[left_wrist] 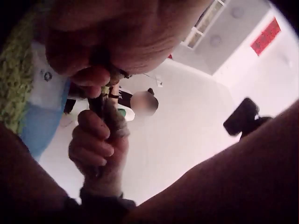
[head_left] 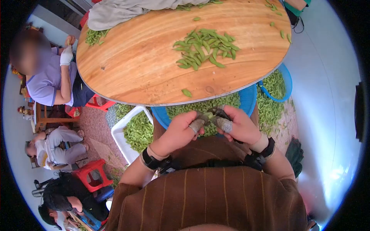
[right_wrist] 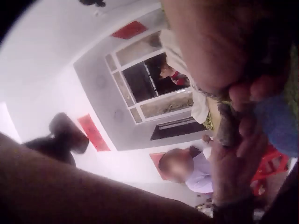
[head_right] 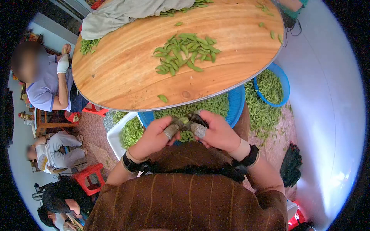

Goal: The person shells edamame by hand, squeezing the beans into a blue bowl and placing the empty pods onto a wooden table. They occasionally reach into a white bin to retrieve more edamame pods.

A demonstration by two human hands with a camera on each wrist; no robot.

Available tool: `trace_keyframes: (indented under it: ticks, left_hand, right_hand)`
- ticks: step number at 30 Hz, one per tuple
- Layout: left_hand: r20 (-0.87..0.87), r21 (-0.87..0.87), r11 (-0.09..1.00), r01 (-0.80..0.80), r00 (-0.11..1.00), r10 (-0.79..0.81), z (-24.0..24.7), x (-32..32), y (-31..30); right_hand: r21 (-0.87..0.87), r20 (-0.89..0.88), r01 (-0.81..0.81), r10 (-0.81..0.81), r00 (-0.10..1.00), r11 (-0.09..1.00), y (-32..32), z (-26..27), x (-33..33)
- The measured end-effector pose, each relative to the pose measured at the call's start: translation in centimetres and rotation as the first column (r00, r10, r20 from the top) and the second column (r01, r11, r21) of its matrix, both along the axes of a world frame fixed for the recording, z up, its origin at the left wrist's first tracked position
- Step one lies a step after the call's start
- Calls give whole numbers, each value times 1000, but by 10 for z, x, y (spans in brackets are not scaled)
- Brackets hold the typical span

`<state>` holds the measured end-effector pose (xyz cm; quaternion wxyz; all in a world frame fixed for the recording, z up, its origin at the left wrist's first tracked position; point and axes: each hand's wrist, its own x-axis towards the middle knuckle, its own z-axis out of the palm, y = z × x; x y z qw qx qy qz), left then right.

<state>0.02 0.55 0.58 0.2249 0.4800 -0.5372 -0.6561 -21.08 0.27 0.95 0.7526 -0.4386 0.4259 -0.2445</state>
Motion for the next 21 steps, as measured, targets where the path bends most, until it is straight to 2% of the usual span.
trace_keyframes:
  ticks: [1, 2, 3, 4, 5, 6, 7, 9, 12, 13, 14, 15, 16, 17, 18, 19, 20, 21]
  left_hand:
    - [-1, 1, 1000, 0, 1000, 0, -2, -1, 1]
    - [73, -116, 989, 95, 994, -87, -5, -1, 1]
    - [156, -223, 955, 195, 974, -163, -9, -1, 1]
    - [156, -223, 955, 194, 974, -162, -15, 0, 2]
    - [175, -297, 938, 178, 976, -130, -22, 1, 4]
    - [191, -369, 915, 164, 977, -98, -24, 1, 5]
    - [192, -367, 915, 165, 976, -100, -24, 3, 6]
    - [421, -430, 889, 156, 906, 45, -19, 9, 7]
    - [482, -517, 834, 195, 871, 95, -27, 13, 8]
    - [481, -516, 835, 193, 871, 96, -26, 13, 8]
    - [453, -536, 802, 263, 892, 11, -24, 11, 7]
    - [424, -561, 760, 328, 903, -76, -20, 9, 5]
    - [419, -563, 760, 326, 905, -77, -17, 9, 4]
    - [317, -544, 770, 332, 932, -177, -13, 9, 3]
    - [207, -524, 780, 341, 940, -272, -8, 9, 2]
    - [202, -523, 782, 340, 940, -274, 0, 10, 2]
    - [103, -277, 900, 336, 942, -320, 9, 11, 1]
    - [-6, -9, 943, 333, 943, -333, 13, 13, 1]
  right_hand:
    - [-106, -129, -8, -6, 992, 994, -2, -4, 0]
    - [-210, -254, -29, -25, 967, 977, -3, -8, 1]
    - [-209, -254, -30, -25, 967, 977, -4, -15, 2]
    - [-543, -426, -150, -117, 897, 826, -5, -23, 4]
    - [-765, -533, -320, -269, 802, 559, -6, -28, 5]
    - [-764, -533, -320, -269, 802, 560, -6, -31, 7]
    - [-792, -524, -310, -326, 787, 526, -6, -33, 9]
    - [-816, -512, -300, -379, 771, 493, -5, -33, 9]
    - [-835, -498, -288, -420, 759, 469, -7, -28, 8]
    - [-802, -493, -282, -316, 811, 526, -6, -30, 10]
    - [-764, -476, -283, -211, 853, 580, -5, -31, 11]
    - [-763, -480, -286, -212, 851, 579, -4, -26, 12]
    - [-503, -423, -199, -39, 906, 841, -3, -16, 12]
    - [-150, -296, -145, 95, 950, 978, -2, -11, 12]
    - [-147, -302, -146, 96, 949, 978, -2, -11, 11]
    - [-37, -157, -141, 134, 979, 989, -2, -11, 8]
    - [73, -4, -151, 152, 988, 986, -2, -11, 7]
    - [76, -8, -153, 154, 988, 985, -2, -12, 7]
